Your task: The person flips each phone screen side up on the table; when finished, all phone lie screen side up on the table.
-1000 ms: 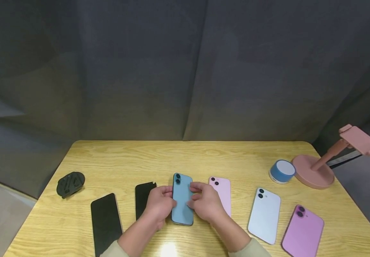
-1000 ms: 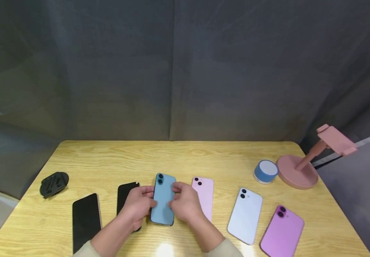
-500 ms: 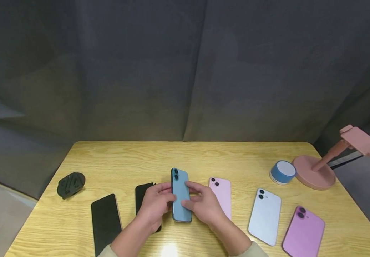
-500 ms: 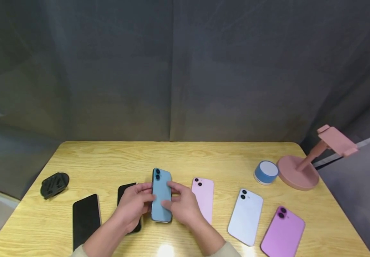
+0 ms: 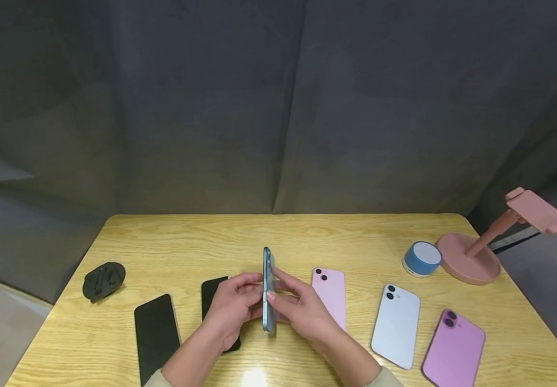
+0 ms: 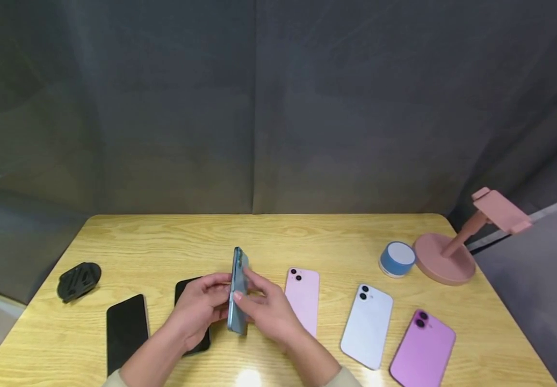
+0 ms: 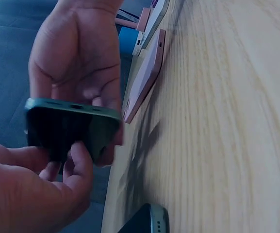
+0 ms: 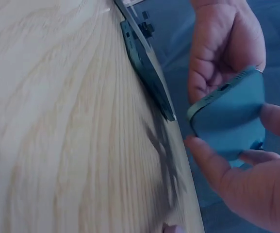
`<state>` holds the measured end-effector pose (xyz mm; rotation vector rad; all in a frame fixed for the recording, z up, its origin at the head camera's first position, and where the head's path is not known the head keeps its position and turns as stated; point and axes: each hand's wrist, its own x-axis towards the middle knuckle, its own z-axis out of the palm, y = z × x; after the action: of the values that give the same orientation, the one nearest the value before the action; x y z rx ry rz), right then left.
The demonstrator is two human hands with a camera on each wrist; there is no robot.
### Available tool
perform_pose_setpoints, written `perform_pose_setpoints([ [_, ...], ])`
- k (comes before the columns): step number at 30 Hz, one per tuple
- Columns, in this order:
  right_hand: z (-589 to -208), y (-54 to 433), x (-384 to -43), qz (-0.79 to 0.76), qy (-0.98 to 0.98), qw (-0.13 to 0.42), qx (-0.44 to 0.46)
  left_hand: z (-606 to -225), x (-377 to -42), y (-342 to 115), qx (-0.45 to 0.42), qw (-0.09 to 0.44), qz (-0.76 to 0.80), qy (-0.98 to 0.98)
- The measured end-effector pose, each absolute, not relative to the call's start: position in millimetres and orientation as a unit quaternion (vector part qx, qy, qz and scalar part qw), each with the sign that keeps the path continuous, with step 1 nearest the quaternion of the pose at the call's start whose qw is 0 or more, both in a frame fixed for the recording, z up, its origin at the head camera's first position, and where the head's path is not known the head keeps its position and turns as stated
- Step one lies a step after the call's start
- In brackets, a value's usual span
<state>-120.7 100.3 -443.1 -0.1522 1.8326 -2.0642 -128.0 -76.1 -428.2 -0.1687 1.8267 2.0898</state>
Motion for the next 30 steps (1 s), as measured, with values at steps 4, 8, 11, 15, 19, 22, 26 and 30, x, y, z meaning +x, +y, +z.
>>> perform_pose_setpoints([
  [4,-440.8,98.2,-118.6,-0.763,0.611,0.202,-0.059,-429.8,-129.6,-76.5,-0.081,0.175,0.729,0.657],
  [8,-438.5,97.5,-117.5,-0.794,0.562,0.218,-0.076,-429.5,-130.9,-76.9,-0.099,0.173,0.715,0.671],
  [11,-436.2,98.8,-117.2,-0.806,0.542,0.223,-0.085,-429.4,-131.2,-76.4,-0.105,0.172,0.718,0.666],
  [15,-434.0,103.1,-117.9,-0.809,0.550,0.200,-0.064,-430.2,-129.9,-77.1,-0.117,0.141,0.719,0.671],
  [19,-434.7,108.6,-119.4,-0.802,0.574,0.161,-0.020,-430.6,-127.7,-79.5,-0.124,0.113,0.716,0.677],
  [22,-436.6,110.7,-120.3,-0.793,0.593,0.142,0.004,-430.4,-126.8,-80.1,-0.122,0.109,0.717,0.677],
  [26,-439.7,111.6,-121.3,-0.779,0.615,0.118,0.028,-432.2,-126.9,-79.5,-0.121,0.109,0.716,0.678],
  [30,-443.4,112.1,-122.4,-0.761,0.641,0.094,0.044,-435.9,-127.5,-77.9,-0.122,0.115,0.718,0.676],
])
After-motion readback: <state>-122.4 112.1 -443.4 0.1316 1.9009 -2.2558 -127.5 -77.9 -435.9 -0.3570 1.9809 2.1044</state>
